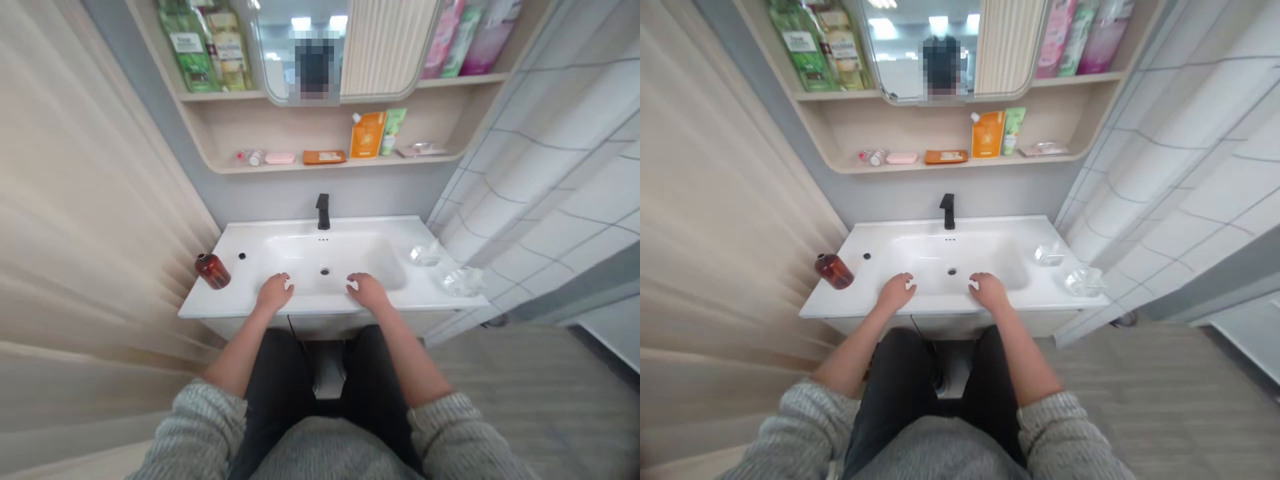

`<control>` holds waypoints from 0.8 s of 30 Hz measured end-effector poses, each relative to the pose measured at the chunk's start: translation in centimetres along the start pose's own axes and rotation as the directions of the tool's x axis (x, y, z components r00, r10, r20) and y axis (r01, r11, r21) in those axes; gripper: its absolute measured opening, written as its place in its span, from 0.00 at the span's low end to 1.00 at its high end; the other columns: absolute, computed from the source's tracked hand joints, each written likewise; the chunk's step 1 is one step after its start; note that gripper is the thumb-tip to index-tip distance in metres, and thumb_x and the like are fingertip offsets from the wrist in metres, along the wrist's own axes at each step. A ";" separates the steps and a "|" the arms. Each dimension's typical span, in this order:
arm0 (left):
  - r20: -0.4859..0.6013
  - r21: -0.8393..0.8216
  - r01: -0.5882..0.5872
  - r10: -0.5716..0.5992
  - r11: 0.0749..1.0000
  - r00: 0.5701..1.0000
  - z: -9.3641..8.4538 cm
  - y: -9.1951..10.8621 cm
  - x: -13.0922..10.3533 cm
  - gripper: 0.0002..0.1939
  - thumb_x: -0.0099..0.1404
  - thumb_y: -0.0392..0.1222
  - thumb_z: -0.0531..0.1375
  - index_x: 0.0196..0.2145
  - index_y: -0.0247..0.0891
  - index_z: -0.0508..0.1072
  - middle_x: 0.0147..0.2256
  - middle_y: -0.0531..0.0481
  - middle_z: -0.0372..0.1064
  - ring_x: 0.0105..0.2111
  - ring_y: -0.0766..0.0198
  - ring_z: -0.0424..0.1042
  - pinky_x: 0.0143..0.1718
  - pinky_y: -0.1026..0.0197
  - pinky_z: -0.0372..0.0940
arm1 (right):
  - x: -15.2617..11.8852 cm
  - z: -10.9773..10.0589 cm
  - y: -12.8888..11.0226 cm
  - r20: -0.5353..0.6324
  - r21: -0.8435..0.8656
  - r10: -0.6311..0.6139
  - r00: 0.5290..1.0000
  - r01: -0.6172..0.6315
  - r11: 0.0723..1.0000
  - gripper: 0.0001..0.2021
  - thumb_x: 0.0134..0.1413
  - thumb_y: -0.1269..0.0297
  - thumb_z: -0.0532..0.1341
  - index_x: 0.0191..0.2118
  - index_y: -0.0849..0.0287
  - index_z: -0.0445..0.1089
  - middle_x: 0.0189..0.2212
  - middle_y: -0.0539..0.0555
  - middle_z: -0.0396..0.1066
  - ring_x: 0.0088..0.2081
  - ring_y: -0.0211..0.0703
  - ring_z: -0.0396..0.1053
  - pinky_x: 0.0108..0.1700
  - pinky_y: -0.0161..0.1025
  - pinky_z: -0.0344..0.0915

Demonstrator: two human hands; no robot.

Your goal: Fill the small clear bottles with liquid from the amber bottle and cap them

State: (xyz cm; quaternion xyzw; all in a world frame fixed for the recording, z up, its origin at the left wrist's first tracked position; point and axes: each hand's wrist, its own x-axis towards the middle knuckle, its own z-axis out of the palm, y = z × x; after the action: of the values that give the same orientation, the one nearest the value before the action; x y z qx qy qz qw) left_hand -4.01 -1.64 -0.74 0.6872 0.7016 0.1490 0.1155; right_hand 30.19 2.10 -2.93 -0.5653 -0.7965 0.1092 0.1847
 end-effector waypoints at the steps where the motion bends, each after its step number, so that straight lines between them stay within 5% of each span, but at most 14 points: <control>1: -0.061 -0.034 -0.014 0.012 0.999 0.998 -0.4 0.0 -0.6 0.18 0.74 0.45 0.59 0.58 0.42 0.77 0.54 0.41 0.78 0.57 0.50 0.76 0.62 0.51 0.68 | 0.1 0.0 0.1 0.015 -0.004 0.019 1.000 -0.019 1.000 0.13 0.65 0.63 0.65 0.52 0.54 0.80 0.48 0.59 0.83 0.51 0.54 0.78 0.55 0.44 0.72; 3: -0.239 -0.079 -0.009 -0.010 0.997 0.971 -1.7 -0.6 -2.0 0.19 0.74 0.44 0.59 0.60 0.42 0.75 0.58 0.40 0.75 0.61 0.49 0.73 0.66 0.49 0.66 | 0.4 -0.2 0.5 0.035 -0.010 0.062 0.998 -0.061 0.998 0.13 0.65 0.63 0.64 0.52 0.55 0.80 0.48 0.59 0.84 0.50 0.54 0.79 0.53 0.44 0.71; 5: -0.480 -0.094 0.058 -0.096 0.994 0.872 -3.7 -2.3 -3.3 0.22 0.75 0.46 0.59 0.63 0.39 0.71 0.61 0.36 0.71 0.65 0.46 0.69 0.70 0.45 0.62 | 0.4 -0.4 0.8 0.046 -0.014 0.061 0.997 -0.061 0.998 0.12 0.65 0.64 0.64 0.51 0.56 0.81 0.47 0.60 0.84 0.49 0.54 0.79 0.53 0.44 0.71; 7: -0.719 -0.127 0.152 -0.197 0.980 0.666 -6.0 -4.9 -4.0 0.29 0.73 0.50 0.63 0.66 0.35 0.65 0.65 0.32 0.67 0.70 0.43 0.63 0.73 0.42 0.59 | 0.4 -0.5 0.8 0.044 -0.011 0.041 0.998 -0.040 0.999 0.12 0.65 0.64 0.64 0.50 0.56 0.81 0.47 0.60 0.84 0.50 0.54 0.80 0.53 0.43 0.70; 9: -0.833 -0.208 0.224 -0.292 0.952 0.470 -8.2 -8.0 -3.8 0.42 0.69 0.52 0.69 0.71 0.33 0.57 0.69 0.30 0.61 0.73 0.41 0.59 0.75 0.39 0.56 | 0.3 -0.5 0.6 0.038 -0.007 0.041 0.998 -0.041 0.999 0.12 0.65 0.64 0.64 0.50 0.56 0.81 0.47 0.60 0.84 0.50 0.54 0.80 0.53 0.43 0.70; 10: -0.841 -0.240 0.254 -0.332 0.937 0.427 -9.2 -9.5 -3.3 0.48 0.65 0.53 0.72 0.72 0.32 0.55 0.70 0.29 0.60 0.73 0.40 0.57 0.75 0.39 0.56 | 0.2 -0.5 0.5 0.036 -0.005 0.049 0.998 -0.049 0.999 0.12 0.65 0.64 0.64 0.50 0.56 0.81 0.47 0.60 0.84 0.50 0.54 0.80 0.53 0.43 0.70; 12: -0.784 -0.310 0.291 -0.416 0.905 0.460 -10.7 -12.0 -2.1 0.57 0.57 0.53 0.78 0.73 0.30 0.53 0.71 0.27 0.59 0.73 0.39 0.58 0.75 0.38 0.56 | 0.2 -0.5 0.4 0.032 -0.002 0.065 0.997 -0.065 0.998 0.12 0.66 0.64 0.64 0.50 0.57 0.81 0.47 0.60 0.84 0.49 0.54 0.80 0.53 0.43 0.70; 15: -0.598 -0.423 0.340 -0.541 0.840 0.591 -11.7 -14.0 -0.6 0.61 0.55 0.50 0.79 0.74 0.35 0.50 0.66 0.32 0.68 0.65 0.43 0.71 0.69 0.39 0.65 | 0.2 -0.6 0.3 0.018 0.008 0.069 0.997 -0.069 0.998 0.11 0.66 0.64 0.64 0.49 0.58 0.81 0.46 0.61 0.84 0.49 0.55 0.80 0.53 0.44 0.70; 17: -0.544 -0.459 0.366 -0.582 0.810 0.604 -11.7 -13.9 -0.2 0.58 0.57 0.50 0.78 0.75 0.39 0.51 0.62 0.36 0.73 0.61 0.44 0.76 0.66 0.38 0.69 | 0.1 -0.6 0.4 0.003 0.024 0.069 0.998 -0.069 0.997 0.11 0.65 0.64 0.64 0.49 0.58 0.80 0.46 0.60 0.83 0.50 0.55 0.80 0.54 0.45 0.71; 20: -0.571 -0.447 0.304 -0.530 0.841 0.627 -10.5 -11.5 -0.2 0.56 0.58 0.53 0.77 0.74 0.41 0.54 0.63 0.35 0.73 0.61 0.43 0.77 0.65 0.39 0.70 | 0.0 -0.5 0.7 -0.038 0.098 0.052 0.998 -0.048 0.994 0.14 0.63 0.63 0.66 0.52 0.56 0.79 0.48 0.59 0.83 0.51 0.54 0.79 0.57 0.46 0.72; 24: -0.467 -0.446 0.076 -0.304 0.892 0.830 -6.8 -4.8 -0.3 0.52 0.59 0.51 0.77 0.73 0.44 0.57 0.63 0.39 0.74 0.61 0.48 0.77 0.64 0.47 0.71 | 0.2 -0.2 0.0 -0.105 0.279 -0.059 0.993 0.086 0.957 0.27 0.58 0.62 0.71 0.63 0.53 0.74 0.57 0.59 0.78 0.54 0.54 0.78 0.62 0.51 0.72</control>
State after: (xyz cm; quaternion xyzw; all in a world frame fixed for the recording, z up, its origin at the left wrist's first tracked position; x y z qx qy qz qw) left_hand -10.96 -2.38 3.78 0.5052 0.7252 0.4618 0.0751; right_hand 30.20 2.32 -2.67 -0.5081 -0.7832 0.1878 0.3053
